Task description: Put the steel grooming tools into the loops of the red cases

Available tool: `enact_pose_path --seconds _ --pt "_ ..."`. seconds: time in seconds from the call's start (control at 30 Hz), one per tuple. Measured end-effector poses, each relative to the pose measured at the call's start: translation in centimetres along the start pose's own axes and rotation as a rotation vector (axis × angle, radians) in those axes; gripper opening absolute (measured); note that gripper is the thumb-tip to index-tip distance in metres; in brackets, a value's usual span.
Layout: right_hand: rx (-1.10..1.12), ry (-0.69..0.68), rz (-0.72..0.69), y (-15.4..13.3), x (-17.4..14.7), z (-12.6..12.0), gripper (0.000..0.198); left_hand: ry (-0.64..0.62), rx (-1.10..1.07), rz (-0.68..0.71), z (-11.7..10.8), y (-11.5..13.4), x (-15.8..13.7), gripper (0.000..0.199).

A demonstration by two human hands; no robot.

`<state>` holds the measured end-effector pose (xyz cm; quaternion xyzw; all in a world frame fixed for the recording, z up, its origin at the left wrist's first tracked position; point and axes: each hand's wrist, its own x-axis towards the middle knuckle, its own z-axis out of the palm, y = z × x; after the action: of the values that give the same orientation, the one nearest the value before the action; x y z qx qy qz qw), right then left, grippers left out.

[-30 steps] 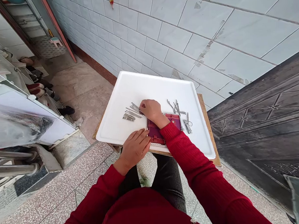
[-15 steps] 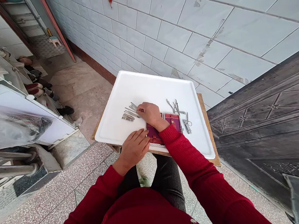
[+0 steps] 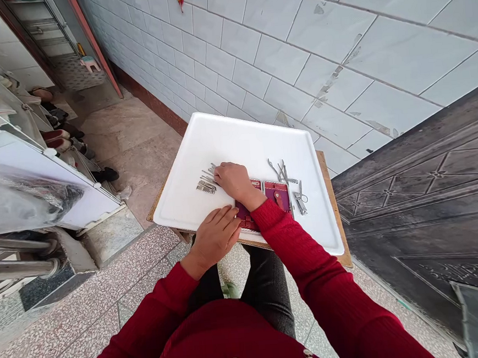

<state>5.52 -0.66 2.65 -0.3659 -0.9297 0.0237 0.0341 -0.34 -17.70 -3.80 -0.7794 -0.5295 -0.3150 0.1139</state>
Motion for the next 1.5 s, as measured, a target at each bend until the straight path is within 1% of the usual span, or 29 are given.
enact_pose_path --seconds 0.13,0.27,0.4,0.57,0.67,0.73,0.77,0.9,0.97,1.03,1.13,1.27,1.37,1.5 --pt "-0.092 -0.036 0.020 -0.6 0.2 0.1 0.027 -0.012 -0.019 -0.010 0.1 0.0 -0.1 0.021" --pt "-0.122 -0.057 0.052 -1.0 0.2 0.0 0.028 -0.017 -0.019 -0.019 0.0 0.1 -0.1 0.021" --pt "-0.095 -0.093 0.080 -1.0 0.3 -0.3 0.028 -0.013 -0.009 -0.014 -0.1 0.2 0.0 0.020" --pt "-0.008 -0.055 0.109 -0.4 0.3 -0.5 0.024 -0.007 -0.008 -0.015 -0.2 0.2 0.0 0.019" --pt "0.177 0.033 0.148 0.5 0.2 -0.3 0.015 -0.006 -0.010 -0.014 -0.2 0.2 0.1 0.019" --pt "0.414 0.088 0.176 1.3 0.2 0.1 0.010 0.000 -0.011 -0.011 -0.2 0.2 0.2 0.018" --pt "0.567 0.098 0.194 1.7 0.2 0.3 0.011 0.003 -0.013 -0.011 -0.3 0.2 0.2 0.018" --pt "1.205 0.043 0.294 3.1 0.2 0.9 0.021 -0.006 -0.020 -0.021 -0.5 0.3 0.3 0.018" --pt "1.426 0.018 0.316 3.5 0.0 0.9 0.018 -0.013 -0.024 -0.026 -0.6 0.4 0.4 0.019" --pt "1.563 0.009 0.315 3.7 -0.3 0.7 0.019 -0.014 -0.028 -0.025 -0.7 0.4 0.4 0.019" --pt "1.659 0.010 0.290 4.1 -1.1 0.5 0.042 -0.005 -0.022 -0.014 -0.7 0.3 0.4 0.019" --pt "1.666 0.010 0.225 4.9 -2.5 0.5 0.064 0.013 0.003 0.009 -0.4 0.1 0.3 0.019" --pt "1.640 0.006 0.199 5.6 -3.5 0.6 0.071 0.006 -0.004 0.010 -0.3 0.0 0.3 0.020" --pt "1.610 -0.005 0.188 6.1 -4.4 1.0 0.069 0.000 -0.021 0.001 -0.3 0.0 0.4 0.020"
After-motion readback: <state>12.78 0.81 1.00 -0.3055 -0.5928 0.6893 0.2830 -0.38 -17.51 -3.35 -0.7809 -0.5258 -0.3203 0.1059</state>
